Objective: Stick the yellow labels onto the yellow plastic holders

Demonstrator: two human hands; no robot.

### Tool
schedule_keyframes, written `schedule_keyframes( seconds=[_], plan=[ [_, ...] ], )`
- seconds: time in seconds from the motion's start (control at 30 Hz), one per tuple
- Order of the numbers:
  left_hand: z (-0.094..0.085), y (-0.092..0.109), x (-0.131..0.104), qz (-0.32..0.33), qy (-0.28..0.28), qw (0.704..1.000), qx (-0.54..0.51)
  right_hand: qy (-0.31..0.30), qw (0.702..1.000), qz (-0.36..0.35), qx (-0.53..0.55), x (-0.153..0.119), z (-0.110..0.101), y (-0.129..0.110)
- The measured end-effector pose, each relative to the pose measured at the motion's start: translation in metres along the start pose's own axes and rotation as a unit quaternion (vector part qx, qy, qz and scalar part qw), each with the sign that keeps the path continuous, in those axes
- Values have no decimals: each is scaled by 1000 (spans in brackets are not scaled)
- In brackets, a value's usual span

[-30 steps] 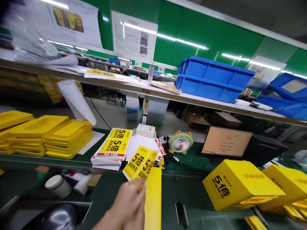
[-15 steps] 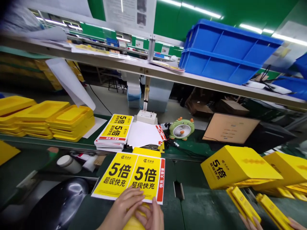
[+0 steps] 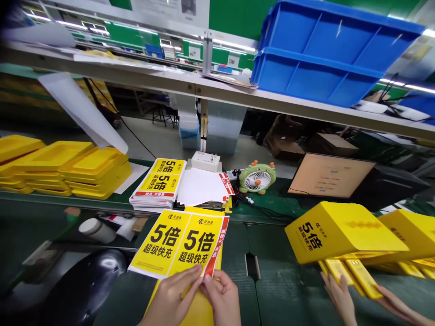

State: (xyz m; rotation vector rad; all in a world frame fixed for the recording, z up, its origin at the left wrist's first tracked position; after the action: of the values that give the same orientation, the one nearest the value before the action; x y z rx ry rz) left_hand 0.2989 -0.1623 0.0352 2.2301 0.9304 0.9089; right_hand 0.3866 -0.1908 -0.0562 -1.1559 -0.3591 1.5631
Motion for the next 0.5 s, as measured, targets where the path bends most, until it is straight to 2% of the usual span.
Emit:
schedule_keyframes(
  seconds=[0.07,0.13,0.17,0.23,0.3,0.33,0.37,0.47,0.5],
  plan=[
    [1,-18,8,-106,-28,991,-73,-12,996,-9,-87,6,0,-8],
    [2,-46,12,-237,-30,956,-170,-44,986,0,-158,16,1,-16],
    [-1,-61,13,-290,-9,930,-227,-57,981,0,-184,23,1,-22],
    [-21,-98,12,-386,100,847,-353,-68,972,-13,-225,44,-4,-38],
    [-55,-134,1,-442,262,730,-452,-51,971,-46,-228,80,-16,-59],
    [-76,-148,-7,-447,335,680,-474,-37,975,-62,-212,103,-23,-68],
    [-101,-158,-15,-439,397,648,-479,-22,979,-68,-190,129,-31,-75],
    [-176,-171,-49,-392,530,608,-442,44,984,-77,-152,210,-54,-89],
    [-199,-171,-64,-372,566,608,-414,67,983,-82,-149,234,-60,-92]
  ],
)
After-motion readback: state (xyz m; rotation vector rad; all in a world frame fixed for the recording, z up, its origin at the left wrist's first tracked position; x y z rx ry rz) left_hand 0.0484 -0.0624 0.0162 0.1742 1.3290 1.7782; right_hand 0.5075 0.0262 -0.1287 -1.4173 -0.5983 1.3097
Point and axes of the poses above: each hand's wrist, its own x-axis towards the middle knuckle, its own z-axis out of the palm, y = z × x, the point moved 9 cm from there along x, towards the middle knuckle, and after that the axes turned 7 degrees about -x, right-handed, at the moved point
